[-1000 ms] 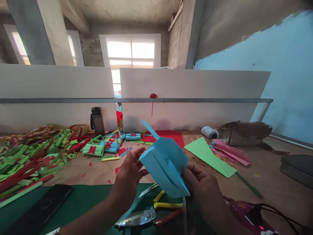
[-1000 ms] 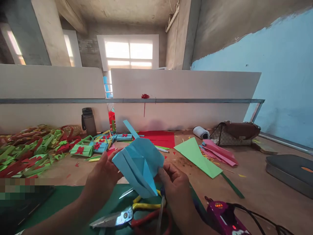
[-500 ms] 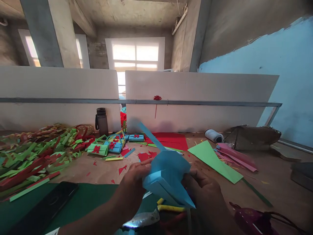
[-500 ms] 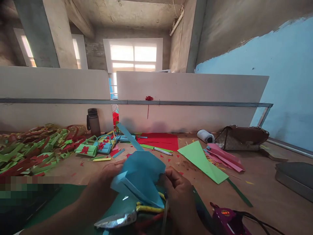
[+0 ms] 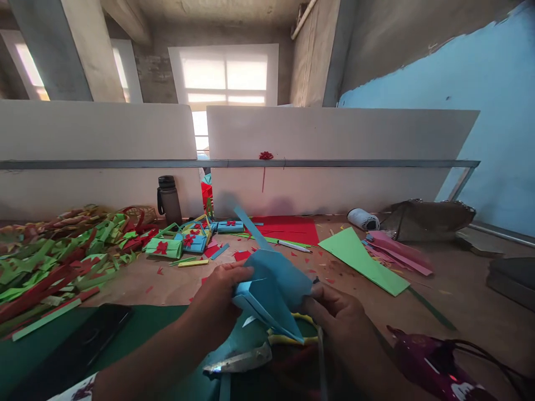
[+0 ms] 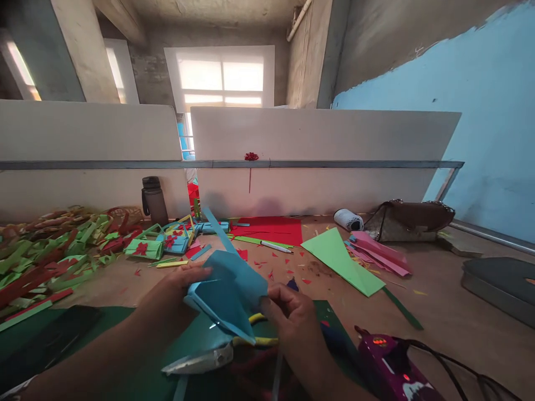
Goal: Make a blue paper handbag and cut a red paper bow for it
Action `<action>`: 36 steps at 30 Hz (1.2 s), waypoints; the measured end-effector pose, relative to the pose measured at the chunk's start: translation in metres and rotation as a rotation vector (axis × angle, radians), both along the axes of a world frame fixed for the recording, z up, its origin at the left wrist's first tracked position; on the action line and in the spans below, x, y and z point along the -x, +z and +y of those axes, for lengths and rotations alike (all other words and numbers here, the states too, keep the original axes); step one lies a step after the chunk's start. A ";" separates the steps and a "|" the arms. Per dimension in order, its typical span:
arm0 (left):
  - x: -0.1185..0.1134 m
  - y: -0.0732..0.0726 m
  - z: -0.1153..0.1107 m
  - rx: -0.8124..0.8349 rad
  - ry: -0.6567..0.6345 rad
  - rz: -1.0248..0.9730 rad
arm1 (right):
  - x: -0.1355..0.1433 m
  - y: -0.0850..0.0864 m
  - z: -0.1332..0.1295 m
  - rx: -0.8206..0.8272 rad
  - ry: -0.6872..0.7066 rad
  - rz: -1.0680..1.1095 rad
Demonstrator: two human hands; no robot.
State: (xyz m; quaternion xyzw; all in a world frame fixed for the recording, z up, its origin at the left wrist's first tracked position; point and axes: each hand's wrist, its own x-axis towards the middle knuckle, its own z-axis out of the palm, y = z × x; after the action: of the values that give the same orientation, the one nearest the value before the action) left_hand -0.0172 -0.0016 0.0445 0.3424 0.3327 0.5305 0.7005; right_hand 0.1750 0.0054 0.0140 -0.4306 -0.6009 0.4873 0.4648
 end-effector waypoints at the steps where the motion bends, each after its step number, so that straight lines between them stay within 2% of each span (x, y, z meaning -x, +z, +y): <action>1: 0.001 0.000 0.000 -0.002 -0.013 -0.012 | 0.000 -0.001 0.000 0.005 0.011 0.001; 6: 0.005 0.001 0.003 0.042 -0.019 0.014 | -0.002 0.001 -0.001 0.069 0.013 0.056; 12: 0.011 0.005 0.009 0.013 -0.060 0.002 | 0.001 0.003 -0.003 0.092 0.006 0.099; 20: 0.009 0.009 0.006 0.046 0.110 0.155 | 0.002 -0.001 -0.005 0.057 0.027 0.039; 23: 0.010 0.013 0.003 0.062 0.170 0.198 | 0.004 -0.002 -0.008 0.004 0.113 0.046; 26: 0.010 0.019 0.003 0.159 0.147 0.285 | 0.006 -0.004 -0.010 0.016 0.133 0.031; 31: 0.004 0.028 0.000 0.244 0.253 0.337 | -0.002 0.007 -0.012 0.001 0.187 -0.061; 34: -0.002 0.029 -0.003 0.240 0.268 0.321 | -0.021 0.017 -0.012 -0.103 0.116 -0.251; 35: -0.003 0.028 -0.003 0.214 0.256 0.317 | -0.029 0.018 -0.011 -0.260 0.037 -0.548; 36: -0.004 0.027 -0.003 0.184 0.239 0.307 | -0.037 0.017 -0.011 -0.413 -0.056 -0.933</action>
State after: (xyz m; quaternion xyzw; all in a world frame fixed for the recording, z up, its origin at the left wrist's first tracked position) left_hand -0.0134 -0.0041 0.0713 0.3119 0.5208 0.5188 0.6020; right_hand 0.2125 -0.0053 0.0314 -0.5172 -0.8166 0.1016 0.2354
